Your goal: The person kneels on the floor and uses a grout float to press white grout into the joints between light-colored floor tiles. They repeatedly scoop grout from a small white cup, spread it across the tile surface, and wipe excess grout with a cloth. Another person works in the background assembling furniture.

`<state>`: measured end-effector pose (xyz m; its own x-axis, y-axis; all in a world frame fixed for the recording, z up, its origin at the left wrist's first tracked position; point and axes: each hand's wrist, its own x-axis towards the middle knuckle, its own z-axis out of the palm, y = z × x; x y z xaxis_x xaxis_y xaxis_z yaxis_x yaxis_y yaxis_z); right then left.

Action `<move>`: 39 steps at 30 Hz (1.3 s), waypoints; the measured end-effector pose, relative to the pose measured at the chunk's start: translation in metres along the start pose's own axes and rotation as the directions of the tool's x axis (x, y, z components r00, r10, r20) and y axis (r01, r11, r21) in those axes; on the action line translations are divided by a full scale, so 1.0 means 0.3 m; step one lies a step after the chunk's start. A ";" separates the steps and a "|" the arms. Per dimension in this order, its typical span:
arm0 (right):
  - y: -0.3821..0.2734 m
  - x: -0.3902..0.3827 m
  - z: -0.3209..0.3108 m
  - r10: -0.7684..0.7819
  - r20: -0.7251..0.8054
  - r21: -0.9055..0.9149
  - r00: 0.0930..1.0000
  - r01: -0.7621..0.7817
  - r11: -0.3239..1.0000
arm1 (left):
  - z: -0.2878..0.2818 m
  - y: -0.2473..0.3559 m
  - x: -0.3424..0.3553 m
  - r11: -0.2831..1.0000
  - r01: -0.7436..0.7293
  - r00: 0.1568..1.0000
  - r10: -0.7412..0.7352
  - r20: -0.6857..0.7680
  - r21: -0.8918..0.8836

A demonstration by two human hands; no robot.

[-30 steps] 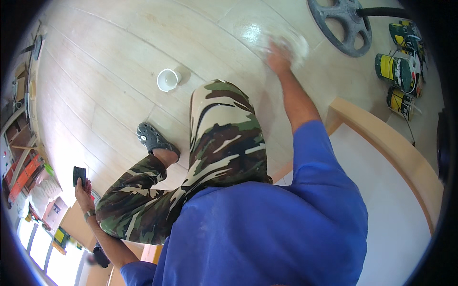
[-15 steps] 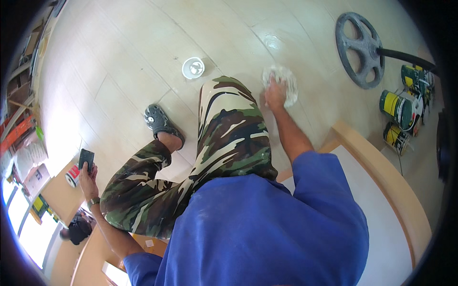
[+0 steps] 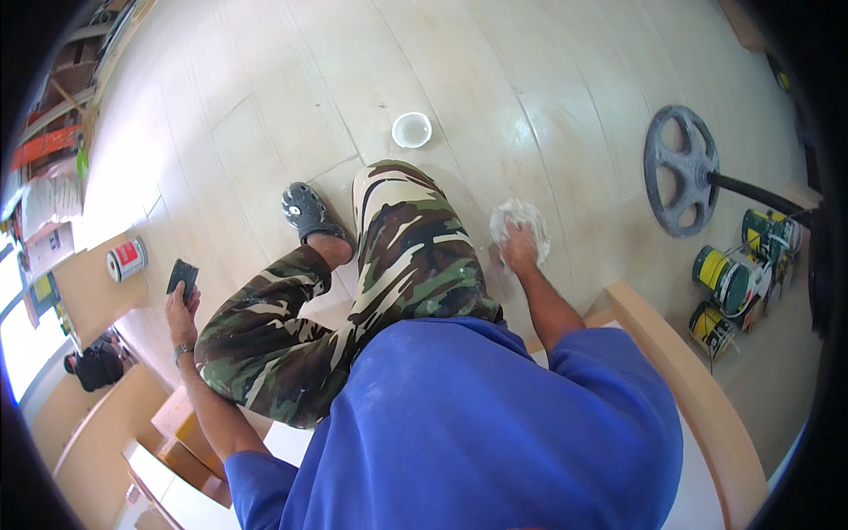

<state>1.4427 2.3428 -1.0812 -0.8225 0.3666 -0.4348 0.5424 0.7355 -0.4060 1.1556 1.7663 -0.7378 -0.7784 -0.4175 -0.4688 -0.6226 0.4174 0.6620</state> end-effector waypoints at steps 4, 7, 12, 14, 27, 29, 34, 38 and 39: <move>0.050 0.045 -0.103 0.161 0.131 -0.107 0.978 -0.147 0.983 | 0.003 -0.004 -0.034 0.998 -0.014 0.999 0.011 -0.048 -0.058; 0.017 0.198 -0.193 0.259 0.204 -0.245 0.944 -0.207 0.947 | -0.007 0.013 -0.078 0.989 -0.061 0.986 0.038 -0.165 -0.137; -0.119 0.408 -0.290 0.182 0.193 -0.149 0.964 -0.155 0.977 | -0.039 0.060 -0.204 0.995 -0.052 0.964 0.028 -0.265 -0.086; -0.056 0.503 -0.178 0.160 0.195 -0.030 0.968 -0.157 0.987 | -0.023 0.070 -0.171 0.992 -0.087 0.972 0.066 -0.224 -0.087; -0.366 0.565 -0.169 0.103 0.344 0.516 0.933 -0.280 0.810 | 0.334 0.226 0.190 0.984 -0.140 0.979 0.121 0.163 0.113; -0.415 0.597 -0.181 0.114 0.253 0.484 0.961 -0.227 0.845 | 0.404 0.196 0.239 0.978 -0.101 0.981 0.068 0.180 0.183; -0.238 0.727 -0.058 0.221 -0.164 0.100 0.961 -0.207 0.973 | 0.626 0.096 0.406 0.758 -0.244 0.964 0.119 0.239 0.605; -0.244 0.883 -0.110 0.264 -0.155 -0.110 0.952 -0.283 0.953 | 0.919 0.076 0.533 0.687 -0.339 0.938 0.299 0.175 0.643; -0.256 0.926 -0.120 0.292 -0.125 -0.123 0.948 -0.307 0.944 | 1.013 0.108 0.561 0.731 -0.290 0.957 0.238 0.167 0.618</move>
<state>1.1665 2.4087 -1.1420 -0.6427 0.6335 -0.4308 0.7434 0.6517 -0.1506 0.9798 1.9550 -0.9730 -0.9065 -0.1654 -0.3885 -0.2795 0.9246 0.2586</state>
